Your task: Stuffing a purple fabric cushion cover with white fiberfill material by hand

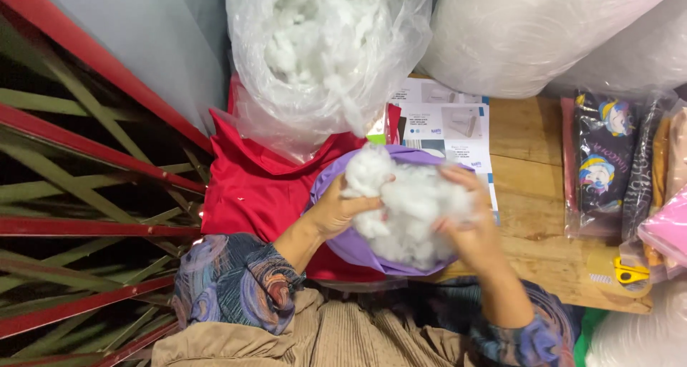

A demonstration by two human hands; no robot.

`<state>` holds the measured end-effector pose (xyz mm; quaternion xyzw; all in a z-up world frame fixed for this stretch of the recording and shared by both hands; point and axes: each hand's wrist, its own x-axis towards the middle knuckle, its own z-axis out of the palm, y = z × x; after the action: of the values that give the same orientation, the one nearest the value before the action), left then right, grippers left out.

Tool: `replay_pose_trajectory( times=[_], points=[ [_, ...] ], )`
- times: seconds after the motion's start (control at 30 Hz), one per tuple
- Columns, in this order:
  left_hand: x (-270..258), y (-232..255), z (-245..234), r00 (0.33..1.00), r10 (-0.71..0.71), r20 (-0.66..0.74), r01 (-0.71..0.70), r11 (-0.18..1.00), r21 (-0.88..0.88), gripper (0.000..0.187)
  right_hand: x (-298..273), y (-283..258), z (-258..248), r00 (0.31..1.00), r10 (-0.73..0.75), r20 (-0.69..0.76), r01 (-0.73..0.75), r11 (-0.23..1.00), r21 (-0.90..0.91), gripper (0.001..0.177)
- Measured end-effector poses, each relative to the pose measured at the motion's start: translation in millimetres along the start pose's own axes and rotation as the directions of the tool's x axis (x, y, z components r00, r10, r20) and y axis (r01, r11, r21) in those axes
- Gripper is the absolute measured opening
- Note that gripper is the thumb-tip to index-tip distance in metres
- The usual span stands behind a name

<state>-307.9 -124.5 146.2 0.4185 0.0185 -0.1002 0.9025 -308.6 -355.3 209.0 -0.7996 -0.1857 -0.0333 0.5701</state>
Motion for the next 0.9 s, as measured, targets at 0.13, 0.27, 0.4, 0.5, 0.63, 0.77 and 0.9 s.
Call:
replay_pose_trajectory(
  times=[0.13,0.27,0.4,0.5,0.63,0.77,0.9],
  points=[
    [3,-12,-10,0.999,0.008,0.031,-0.009,0.999,0.042,0.052,-6,-2,26,0.952,-0.264,0.153,0.272,0.962,-0.033,0.103],
    [1,-20,-17,1.000,-0.019,0.012,0.016,0.985,0.174,0.049,-8,18,4,0.979,-0.157,0.133,0.174,0.976,-0.134,0.041],
    [-4,-9,-13,1.000,0.006,0.003,-0.007,0.972,0.236,0.047,-2,16,-25,0.999,-0.001,0.043,0.003,0.998,-0.069,0.031],
    [-5,4,-15,1.000,0.005,-0.026,0.001,0.970,0.244,0.046,3,40,-32,1.000,0.000,0.004,0.000,1.000,0.020,0.030],
    [-15,17,-4,0.998,0.044,-0.047,-0.031,0.971,0.237,0.046,-2,28,-48,0.998,0.036,-0.058,-0.031,0.995,0.096,0.023],
    [-13,32,5,0.990,0.131,-0.059,-0.108,0.949,0.295,0.053,4,34,-59,0.987,0.039,-0.153,0.000,0.969,0.248,0.027],
    [-26,32,-23,0.984,0.133,0.123,-0.166,0.932,0.322,0.056,2,35,-78,0.999,-0.015,-0.051,0.033,0.927,0.374,0.033]
  ],
)
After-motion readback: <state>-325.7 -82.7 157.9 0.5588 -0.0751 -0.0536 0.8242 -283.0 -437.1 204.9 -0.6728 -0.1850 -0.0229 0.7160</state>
